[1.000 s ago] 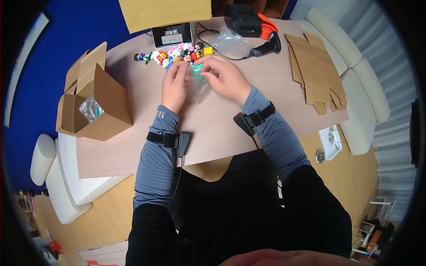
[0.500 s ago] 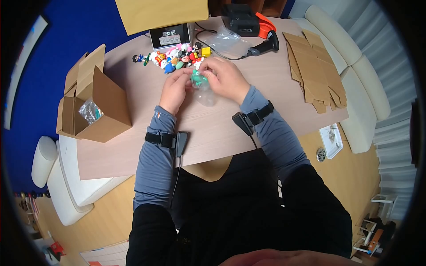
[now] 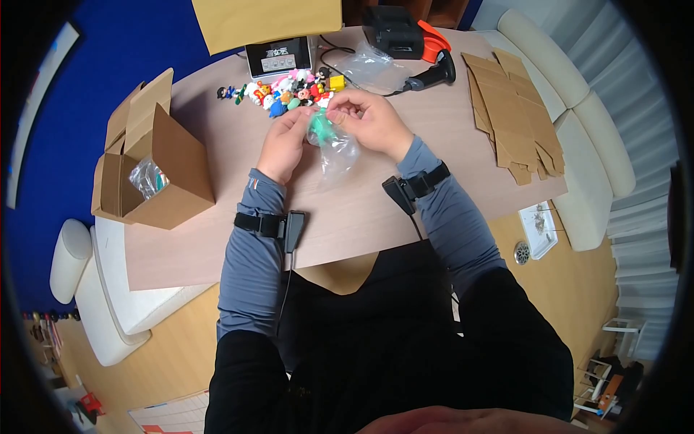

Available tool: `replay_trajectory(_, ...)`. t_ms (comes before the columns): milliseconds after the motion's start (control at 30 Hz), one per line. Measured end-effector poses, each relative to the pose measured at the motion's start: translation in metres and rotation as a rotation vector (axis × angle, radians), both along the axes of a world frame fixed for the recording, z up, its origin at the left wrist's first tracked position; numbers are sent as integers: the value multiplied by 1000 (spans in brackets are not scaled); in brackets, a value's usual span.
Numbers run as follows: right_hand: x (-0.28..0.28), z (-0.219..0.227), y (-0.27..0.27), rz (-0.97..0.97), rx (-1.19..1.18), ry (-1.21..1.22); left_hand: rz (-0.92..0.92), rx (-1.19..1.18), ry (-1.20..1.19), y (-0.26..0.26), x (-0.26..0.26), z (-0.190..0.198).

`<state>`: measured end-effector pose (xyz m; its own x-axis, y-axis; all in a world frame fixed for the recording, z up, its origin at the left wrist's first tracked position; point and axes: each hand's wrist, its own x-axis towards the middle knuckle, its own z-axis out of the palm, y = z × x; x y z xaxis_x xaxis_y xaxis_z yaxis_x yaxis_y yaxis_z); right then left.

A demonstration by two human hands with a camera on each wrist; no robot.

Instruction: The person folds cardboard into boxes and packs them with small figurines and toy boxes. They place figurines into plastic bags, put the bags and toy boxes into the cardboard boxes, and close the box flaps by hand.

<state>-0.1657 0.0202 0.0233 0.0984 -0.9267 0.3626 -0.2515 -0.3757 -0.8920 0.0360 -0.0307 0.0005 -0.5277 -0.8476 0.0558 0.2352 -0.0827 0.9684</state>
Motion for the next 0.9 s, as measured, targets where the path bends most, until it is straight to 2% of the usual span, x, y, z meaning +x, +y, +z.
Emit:
replay_trajectory(167, 3, -8, -5, 30, -68, -97, -113, -49, -95, 2, 2, 0)
replay_trajectory(267, -3, -8, -6, 51, -21, -165, -117, -52, -95, 5, 2, 5)
replay_trajectory(333, -9, -8, -7, 178, 85, -170, -142, -99, -117, 6, 2, 7)
replay_trajectory(367, -9, -7, -7, 177, 87, -171, -142, -97, -117, 6, 2, 6)
replay_trajectory(433, -9, -6, -5, 205, 166, -224, -171, -14, -90, 6, 1, 3)
replay_trajectory(567, -7, -6, -4, 167, 168, -273, -263, 174, 36, 8, 4, 10)
replay_trajectory(633, -8, -8, -6, 139, 186, -312, -332, -46, -84, 15, 4, 15)
replay_trajectory(900, -7, -6, -5, 162, 213, -313, -333, -41, -45, 11, 5, 15)
